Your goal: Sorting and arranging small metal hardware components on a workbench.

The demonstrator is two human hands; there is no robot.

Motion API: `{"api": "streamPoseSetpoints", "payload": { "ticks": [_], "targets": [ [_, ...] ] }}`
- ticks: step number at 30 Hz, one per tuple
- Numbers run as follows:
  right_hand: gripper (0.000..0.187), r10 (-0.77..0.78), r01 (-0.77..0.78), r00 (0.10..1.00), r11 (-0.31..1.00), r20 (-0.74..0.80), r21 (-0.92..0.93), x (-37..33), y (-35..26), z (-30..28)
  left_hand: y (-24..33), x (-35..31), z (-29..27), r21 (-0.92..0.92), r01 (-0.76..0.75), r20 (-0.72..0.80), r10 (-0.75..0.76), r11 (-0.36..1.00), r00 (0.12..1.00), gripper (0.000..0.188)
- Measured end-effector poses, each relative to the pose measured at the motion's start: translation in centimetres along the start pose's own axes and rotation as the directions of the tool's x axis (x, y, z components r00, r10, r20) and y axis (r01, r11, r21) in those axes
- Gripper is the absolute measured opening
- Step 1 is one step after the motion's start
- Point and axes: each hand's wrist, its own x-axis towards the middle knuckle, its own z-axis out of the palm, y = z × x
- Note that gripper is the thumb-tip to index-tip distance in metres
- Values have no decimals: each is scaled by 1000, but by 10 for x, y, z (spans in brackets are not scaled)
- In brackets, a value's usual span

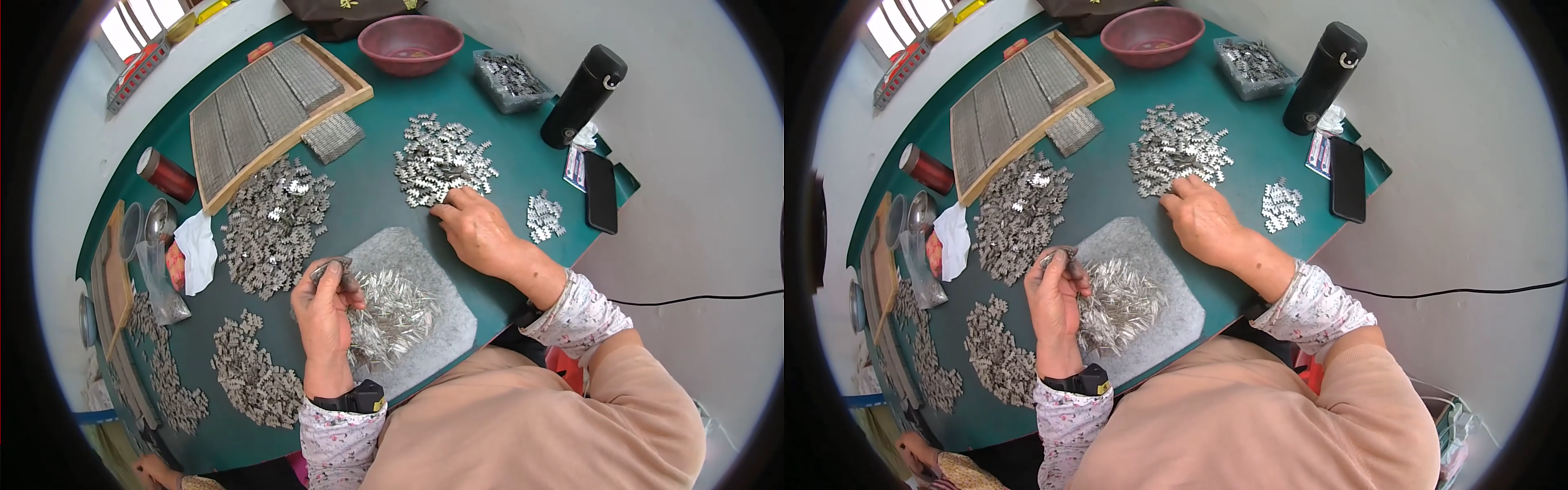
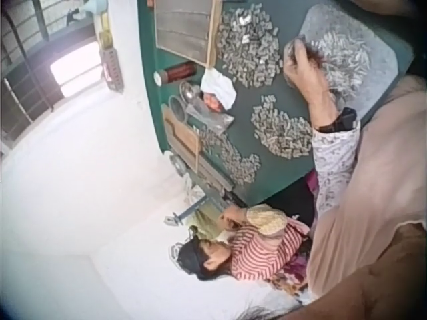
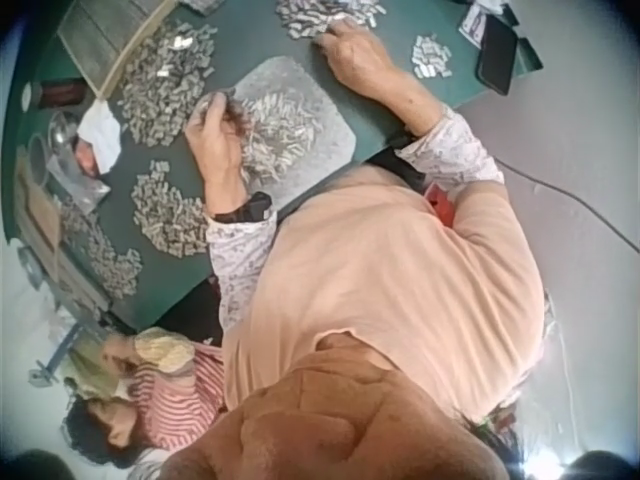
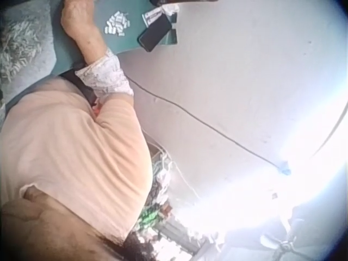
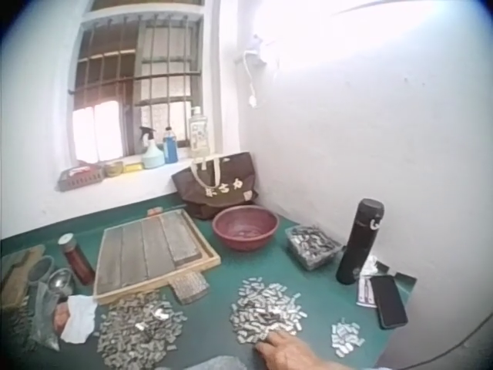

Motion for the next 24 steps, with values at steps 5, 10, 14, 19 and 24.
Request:
{"api": "streamPoseSetpoints", "payload": {
  "ticks": [5, 10, 14, 19, 24],
  "targets": [
    [16, 100, -100, 995, 994, -9, 44, -8, -6, -9, 2, -2, 5, -43, 37, 13, -36, 998, 999, 27],
    [13, 143, -144, 988, 989, -54, -24, -10, 2, -29, 0, 0, -2, -44, 40, 72, -36, 998, 997, 36],
    [12, 263, -265, 964, 962, -44, -65, -20, 17, -47, 5, -2, 4, -31, 28, 65, -26, 999, 998, 37],
    [10, 153, -153, 988, 988, -13, 19, -7, 1, -30, 4, -3, 5, -11, 39, 55, -38, 999, 998, 36],
    [8, 36, -37, 999, 998, -4, -56, 32, -14, 0, 0, 0, -1, -16, 37, 84, -36, 999, 996, 37]
  ]
}}
